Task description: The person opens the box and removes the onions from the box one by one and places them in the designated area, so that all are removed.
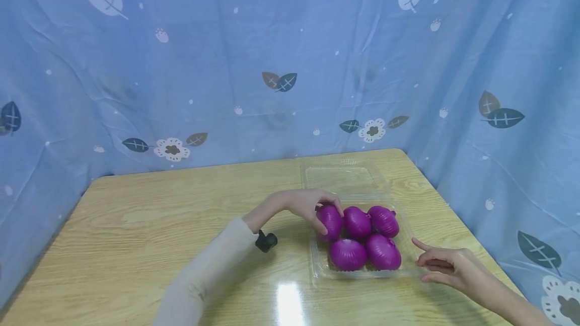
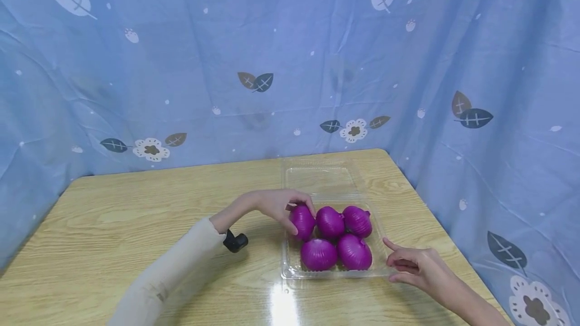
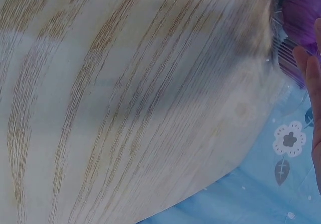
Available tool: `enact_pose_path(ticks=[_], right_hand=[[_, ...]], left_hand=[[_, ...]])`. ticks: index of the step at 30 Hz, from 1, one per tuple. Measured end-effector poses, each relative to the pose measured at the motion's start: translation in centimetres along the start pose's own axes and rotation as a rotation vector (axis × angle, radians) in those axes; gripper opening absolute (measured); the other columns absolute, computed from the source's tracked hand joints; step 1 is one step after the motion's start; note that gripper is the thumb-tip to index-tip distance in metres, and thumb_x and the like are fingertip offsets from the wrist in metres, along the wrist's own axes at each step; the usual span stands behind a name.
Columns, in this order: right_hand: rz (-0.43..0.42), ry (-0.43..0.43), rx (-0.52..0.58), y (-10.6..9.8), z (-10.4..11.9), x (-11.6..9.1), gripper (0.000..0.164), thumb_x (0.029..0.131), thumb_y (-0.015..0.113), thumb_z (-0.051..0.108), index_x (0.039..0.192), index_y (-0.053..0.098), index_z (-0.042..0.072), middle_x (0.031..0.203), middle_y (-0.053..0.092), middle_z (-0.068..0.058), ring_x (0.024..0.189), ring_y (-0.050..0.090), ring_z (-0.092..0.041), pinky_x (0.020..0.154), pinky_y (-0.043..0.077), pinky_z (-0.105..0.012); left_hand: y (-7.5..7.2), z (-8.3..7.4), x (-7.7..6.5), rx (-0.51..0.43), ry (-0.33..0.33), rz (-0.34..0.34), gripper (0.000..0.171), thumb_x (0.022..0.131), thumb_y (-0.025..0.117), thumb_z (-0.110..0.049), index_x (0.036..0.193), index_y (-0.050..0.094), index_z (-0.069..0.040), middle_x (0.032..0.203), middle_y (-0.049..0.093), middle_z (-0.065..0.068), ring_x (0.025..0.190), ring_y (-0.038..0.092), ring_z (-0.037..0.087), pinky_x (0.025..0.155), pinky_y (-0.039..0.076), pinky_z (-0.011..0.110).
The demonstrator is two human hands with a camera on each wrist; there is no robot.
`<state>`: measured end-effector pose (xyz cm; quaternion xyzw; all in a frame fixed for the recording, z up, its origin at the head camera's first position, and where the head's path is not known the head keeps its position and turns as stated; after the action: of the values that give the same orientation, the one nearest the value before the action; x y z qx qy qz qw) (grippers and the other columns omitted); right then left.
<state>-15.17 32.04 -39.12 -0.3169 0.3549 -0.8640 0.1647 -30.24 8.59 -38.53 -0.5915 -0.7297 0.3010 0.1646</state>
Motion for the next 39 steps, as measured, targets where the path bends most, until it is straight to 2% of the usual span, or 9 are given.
enact_pose_path(ticks=[5,10,17,22,25,28,31,35,39], right_hand=[[-0.008,0.006,-0.032,-0.1,-0.2,-0.1,0.036,0.064,0.082,-0.003,0.093,0.067,0.014,0.131,0.046,0.021,0.088,0.065,0.002,0.067,0.052,-0.010],[-0.015,-0.001,-0.036,-0.1,-0.3,-0.1,0.039,0.063,0.082,-0.005,0.093,0.066,0.015,0.131,0.046,0.021,0.089,0.064,0.004,0.067,0.051,-0.008],[-0.024,0.000,-0.038,0.0,-0.1,-0.1,0.038,0.063,0.082,-0.005,0.092,0.066,0.015,0.132,0.045,0.021,0.091,0.063,0.005,0.067,0.051,-0.008],[-0.033,0.004,-0.037,-0.1,0.2,0.0,0.038,0.063,0.082,-0.005,0.092,0.066,0.014,0.131,0.047,0.021,0.093,0.063,0.006,0.068,0.052,-0.010],[-0.033,-0.002,-0.032,-0.2,0.3,0.0,0.038,0.063,0.082,-0.006,0.092,0.066,0.013,0.132,0.047,0.020,0.093,0.063,0.006,0.067,0.052,-0.011],[-0.017,0.005,-0.003,-0.1,0.2,0.0,0.037,0.065,0.080,-0.007,0.093,0.066,0.012,0.133,0.047,0.020,0.096,0.063,0.005,0.068,0.053,-0.012],[0.000,0.025,0.032,0.0,0.0,-0.1,0.035,0.068,0.078,-0.008,0.093,0.066,0.012,0.134,0.047,0.020,0.099,0.062,0.003,0.069,0.053,-0.013],[-0.002,0.041,0.029,0.1,-0.1,-0.1,0.035,0.068,0.078,-0.009,0.093,0.067,0.012,0.133,0.047,0.021,0.099,0.061,0.005,0.068,0.053,-0.013],[-0.010,0.046,0.041,0.1,-0.2,-0.2,0.036,0.068,0.077,-0.011,0.094,0.067,0.011,0.134,0.047,0.020,0.101,0.060,0.005,0.068,0.054,-0.014]], left_hand=[[-0.2,-0.4,-1.5,-0.042,0.037,-0.082,0.061,0.081,0.076,-0.015,0.137,0.052,-0.009,0.136,0.047,0.009,0.114,0.051,0.008,0.092,0.048,0.020],[0.1,-0.4,-2.2,-0.075,0.046,-0.140,0.052,0.082,0.074,-0.015,0.130,0.054,-0.010,0.131,0.049,0.008,0.111,0.054,0.010,0.089,0.050,0.022],[0.6,-0.7,-2.5,-0.012,0.054,-0.156,0.070,0.077,0.078,-0.015,0.139,0.047,-0.010,0.139,0.047,0.008,0.117,0.050,0.010,0.091,0.047,0.021],[1.3,-1.1,-2.6,-0.095,0.132,-0.143,0.061,0.074,0.076,0.000,0.127,0.046,-0.007,0.130,0.047,0.009,0.113,0.052,0.010,0.092,0.049,0.024],[1.7,-1.1,-2.7,-0.078,0.153,-0.142,0.064,0.073,0.080,-0.002,0.127,0.048,-0.010,0.133,0.046,0.007,0.116,0.050,0.010,0.093,0.048,0.025],[1.9,-1.0,-2.7,0.015,0.143,-0.163,0.068,0.072,0.085,-0.016,0.132,0.053,-0.017,0.140,0.045,0.003,0.122,0.045,0.009,0.094,0.046,0.023],[1.9,-0.9,-2.6,0.057,0.127,-0.188,0.068,0.074,0.084,-0.026,0.135,0.055,-0.020,0.142,0.044,0.003,0.124,0.042,0.009,0.093,0.046,0.021],[2.0,-0.8,-2.8,0.026,0.097,-0.240,0.069,0.077,0.081,-0.026,0.139,0.052,-0.017,0.142,0.047,0.002,0.122,0.046,0.008,0.091,0.047,0.018],[2.0,-0.6,-3.3,-0.045,0.064,-0.310,0.071,0.074,0.084,-0.023,0.138,0.053,-0.016,0.142,0.049,0.002,0.123,0.048,0.008,0.092,0.046,0.018]])
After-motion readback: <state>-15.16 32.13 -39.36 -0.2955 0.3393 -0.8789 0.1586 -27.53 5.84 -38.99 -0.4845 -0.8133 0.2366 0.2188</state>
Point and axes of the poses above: each hand's wrist, its own x-axis towards the middle knuckle, its own y-axis out of the palm, z = x × y, the point moved 7 cm from there along x, towards the middle knuckle
